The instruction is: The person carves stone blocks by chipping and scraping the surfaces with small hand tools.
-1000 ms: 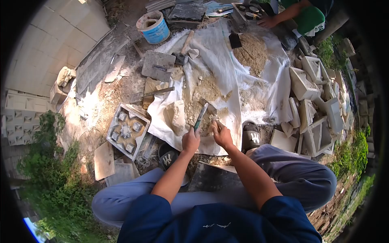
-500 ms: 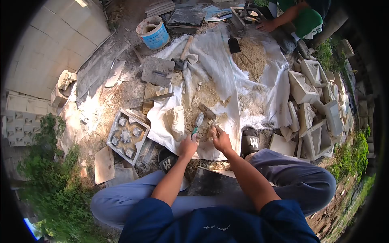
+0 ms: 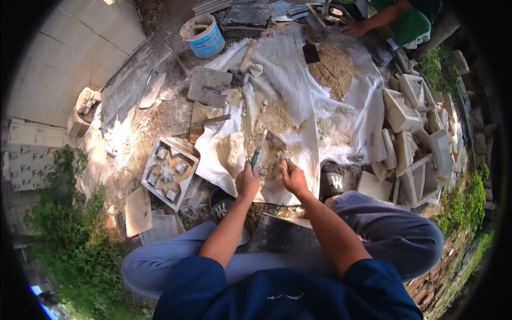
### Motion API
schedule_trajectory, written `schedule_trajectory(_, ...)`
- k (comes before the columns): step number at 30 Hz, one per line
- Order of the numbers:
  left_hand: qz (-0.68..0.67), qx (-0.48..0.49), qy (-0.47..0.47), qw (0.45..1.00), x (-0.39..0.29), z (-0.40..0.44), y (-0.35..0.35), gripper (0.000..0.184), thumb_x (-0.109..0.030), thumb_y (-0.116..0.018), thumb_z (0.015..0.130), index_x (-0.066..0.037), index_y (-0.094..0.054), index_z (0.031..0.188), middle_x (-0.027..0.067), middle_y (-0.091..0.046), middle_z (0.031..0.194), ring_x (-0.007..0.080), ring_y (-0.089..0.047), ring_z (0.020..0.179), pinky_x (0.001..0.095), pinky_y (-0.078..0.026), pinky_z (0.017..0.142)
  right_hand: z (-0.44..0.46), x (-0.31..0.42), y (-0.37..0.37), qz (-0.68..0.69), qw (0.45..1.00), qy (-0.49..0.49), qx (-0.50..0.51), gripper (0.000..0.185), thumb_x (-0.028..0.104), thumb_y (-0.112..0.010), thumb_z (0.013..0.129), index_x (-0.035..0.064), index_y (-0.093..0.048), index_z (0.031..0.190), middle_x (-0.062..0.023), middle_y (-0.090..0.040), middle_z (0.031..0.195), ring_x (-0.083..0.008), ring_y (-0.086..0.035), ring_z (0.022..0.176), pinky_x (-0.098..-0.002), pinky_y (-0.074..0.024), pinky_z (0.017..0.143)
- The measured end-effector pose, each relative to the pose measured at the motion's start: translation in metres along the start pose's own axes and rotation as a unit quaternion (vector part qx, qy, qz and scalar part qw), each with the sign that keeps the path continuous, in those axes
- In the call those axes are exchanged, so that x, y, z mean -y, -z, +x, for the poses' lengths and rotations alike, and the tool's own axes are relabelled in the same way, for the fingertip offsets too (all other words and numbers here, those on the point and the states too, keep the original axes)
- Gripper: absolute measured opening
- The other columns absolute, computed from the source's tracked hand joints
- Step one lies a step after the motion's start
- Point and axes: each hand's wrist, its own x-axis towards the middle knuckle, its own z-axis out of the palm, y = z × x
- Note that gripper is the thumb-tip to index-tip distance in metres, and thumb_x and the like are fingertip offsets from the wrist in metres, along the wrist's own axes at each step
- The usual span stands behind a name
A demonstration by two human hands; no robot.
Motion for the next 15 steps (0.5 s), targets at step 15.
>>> schedule_trajectory(15, -0.031, 0.007, 0.076, 0.997, 0.019, -0.049, -0.025, 0.045, -0.045, -0.043, 0.101, -0.004, -0.062, 0.096, 0.0285, -0.067, 0.082, 0.0499, -0.064, 0.082, 0.0592, -0.049, 0.073, 0.068, 0.026, 0.033, -0.107, 0.993, 0.052, -0.028, 0.042, 0.04, -0.053, 0.096, 0.0167, -0.059, 0.13, -0.0251, -0.067, 0.104, -0.0466, -0.062, 0.099, -0.0521, -0.0499, 0.086)
